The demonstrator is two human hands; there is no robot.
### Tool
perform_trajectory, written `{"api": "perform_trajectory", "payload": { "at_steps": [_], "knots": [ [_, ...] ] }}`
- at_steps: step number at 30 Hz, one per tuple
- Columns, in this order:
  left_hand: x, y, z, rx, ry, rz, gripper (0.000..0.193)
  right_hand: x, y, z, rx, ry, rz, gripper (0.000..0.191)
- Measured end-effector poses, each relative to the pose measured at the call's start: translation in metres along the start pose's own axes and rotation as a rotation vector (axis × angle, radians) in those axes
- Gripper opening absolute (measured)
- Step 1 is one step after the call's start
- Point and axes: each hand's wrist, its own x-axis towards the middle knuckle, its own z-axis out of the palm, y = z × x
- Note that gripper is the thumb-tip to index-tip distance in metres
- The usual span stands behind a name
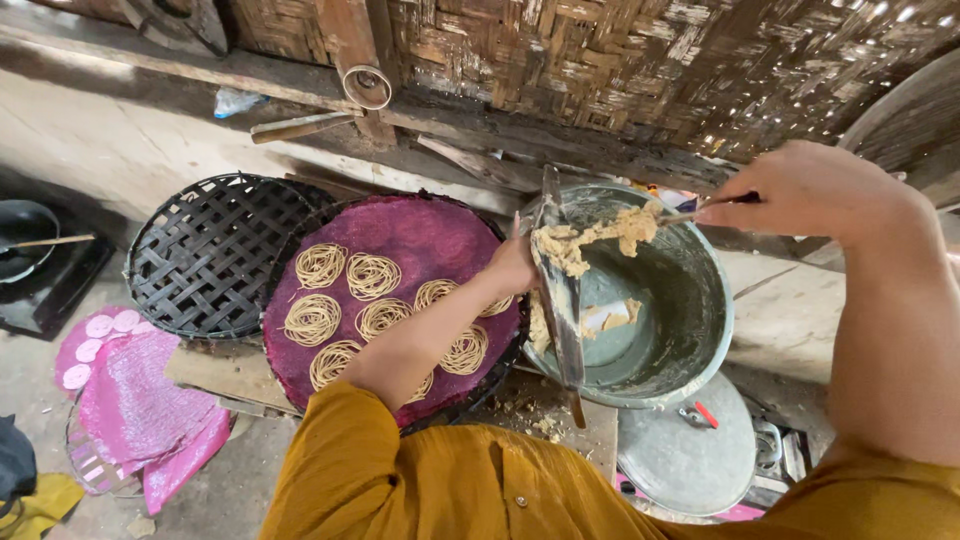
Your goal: The person uses a manual noodle press to extrude dough into thin strands, forming spiral coils on a purple mat. They repeatedly load dough into the press, push the plunger, and arrange the formed noodles into neat piles.
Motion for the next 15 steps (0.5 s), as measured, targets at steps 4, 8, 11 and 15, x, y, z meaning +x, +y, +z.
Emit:
{"api": "perform_trajectory", "payload": {
  "at_steps": [4,8,11,15],
  "knots": [
    [-0.001,0.008,0.010,0.230,-0.054,0.155,0.037,0.002,-0.031,-0.011,-0.108,-0.155,0.102,0.056],
    [-0.002,0.016,0.019,0.080,-0.122,-0.030,0.039,0.007,-0.069,0.004,-0.147,-0.112,-0.031,0.039],
    [-0.001,0.011,0.018,0.005,-0.091,0.007,0.044,0.007,-0.091,0.029,-0.291,0.144,-0.302,0.026],
    [0.002,0.004,0.012,-0.145,0.082,0.254,0.067,-0.002,-0.091,0.034,-0.293,0.646,-0.704,0.013]
  ]
}}
